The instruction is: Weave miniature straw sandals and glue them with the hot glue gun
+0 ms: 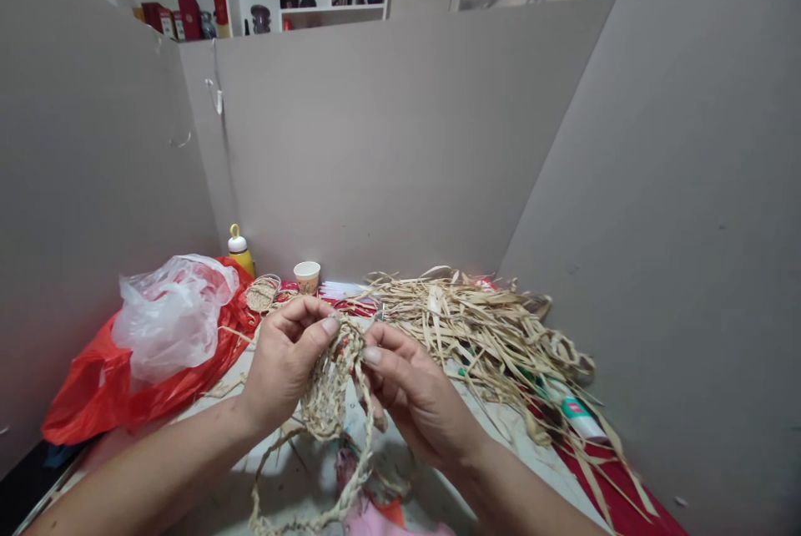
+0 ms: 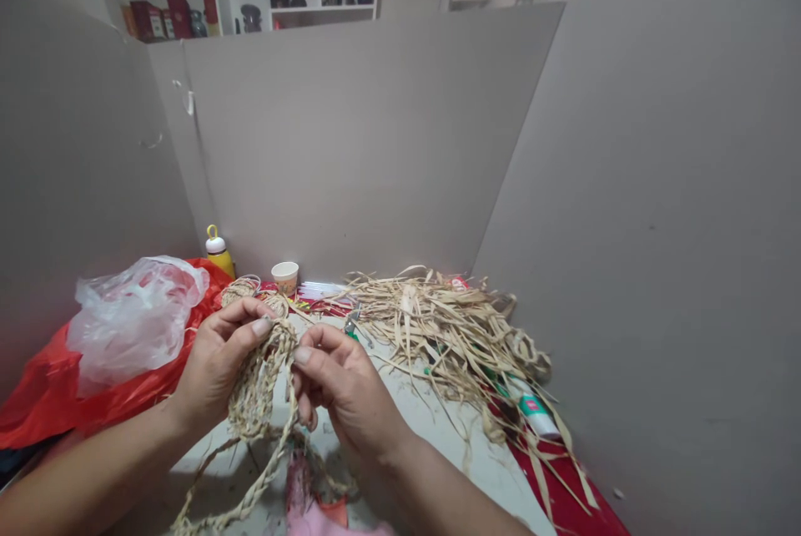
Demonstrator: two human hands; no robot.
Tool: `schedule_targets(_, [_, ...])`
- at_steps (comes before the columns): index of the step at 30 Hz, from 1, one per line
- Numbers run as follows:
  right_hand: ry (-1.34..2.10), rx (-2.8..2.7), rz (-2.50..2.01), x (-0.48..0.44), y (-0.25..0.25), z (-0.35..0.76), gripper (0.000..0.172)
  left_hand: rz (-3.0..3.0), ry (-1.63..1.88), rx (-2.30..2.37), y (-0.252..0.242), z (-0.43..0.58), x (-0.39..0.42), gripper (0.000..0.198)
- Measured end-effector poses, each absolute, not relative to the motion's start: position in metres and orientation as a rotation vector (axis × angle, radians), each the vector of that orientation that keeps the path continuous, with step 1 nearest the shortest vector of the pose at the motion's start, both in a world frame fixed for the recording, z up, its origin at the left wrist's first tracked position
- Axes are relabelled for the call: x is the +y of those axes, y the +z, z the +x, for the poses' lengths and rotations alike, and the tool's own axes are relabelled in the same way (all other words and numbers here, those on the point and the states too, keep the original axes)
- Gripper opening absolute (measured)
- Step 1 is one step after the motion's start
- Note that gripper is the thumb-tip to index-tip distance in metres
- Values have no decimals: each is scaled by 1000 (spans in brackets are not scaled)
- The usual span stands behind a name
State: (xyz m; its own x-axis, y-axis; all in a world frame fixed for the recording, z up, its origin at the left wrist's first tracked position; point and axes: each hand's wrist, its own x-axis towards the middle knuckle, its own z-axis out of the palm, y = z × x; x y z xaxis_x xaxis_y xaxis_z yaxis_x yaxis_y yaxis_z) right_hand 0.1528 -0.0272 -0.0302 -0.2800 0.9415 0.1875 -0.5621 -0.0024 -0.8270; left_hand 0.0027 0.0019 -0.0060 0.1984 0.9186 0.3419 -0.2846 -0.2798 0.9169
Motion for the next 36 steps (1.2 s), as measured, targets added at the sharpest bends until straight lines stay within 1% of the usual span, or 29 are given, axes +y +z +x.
schedule_targets(3, [1437, -1113, -562, -30, -32, 152, 23, 1367, 1361, 667, -7, 4, 2, 13])
schedule_targets(8, [1081, -1269, -732, -37, -31, 152, 24, 1423, 1405, 644, -8, 5, 0, 13])
schedule_targets(11, [984, -1320, -782, -40, -29, 152, 22, 1433, 1423, 652, -7, 5, 0, 14])
schedule_targets(15, [1018, -1283, -733, -42, -28, 151, 16, 1439, 1465, 701, -6, 4, 0, 13])
schedule_targets(17, [1076, -1249, -699, -42, -28, 150, 15, 1436, 1487, 714, -5, 4, 0, 13])
schedule_targets(22, [1225, -1178, -709, -41, -28, 147, 26, 1437, 1509, 710, -7, 4, 1, 11])
schedule_targets(24, [1241, -1153, -706, -41, -28, 146, 27, 1444, 1522, 712, -7, 5, 0, 11])
schedule_targets(31, [1191, -1123, -701, -44, -24, 143, 26, 1494, 1621, 702, -5, 7, -3, 8])
schedule_targets(36, [1108, -1114, -818, -46, -21, 140, 24, 1522, 1670, 761, -7, 7, -5, 6])
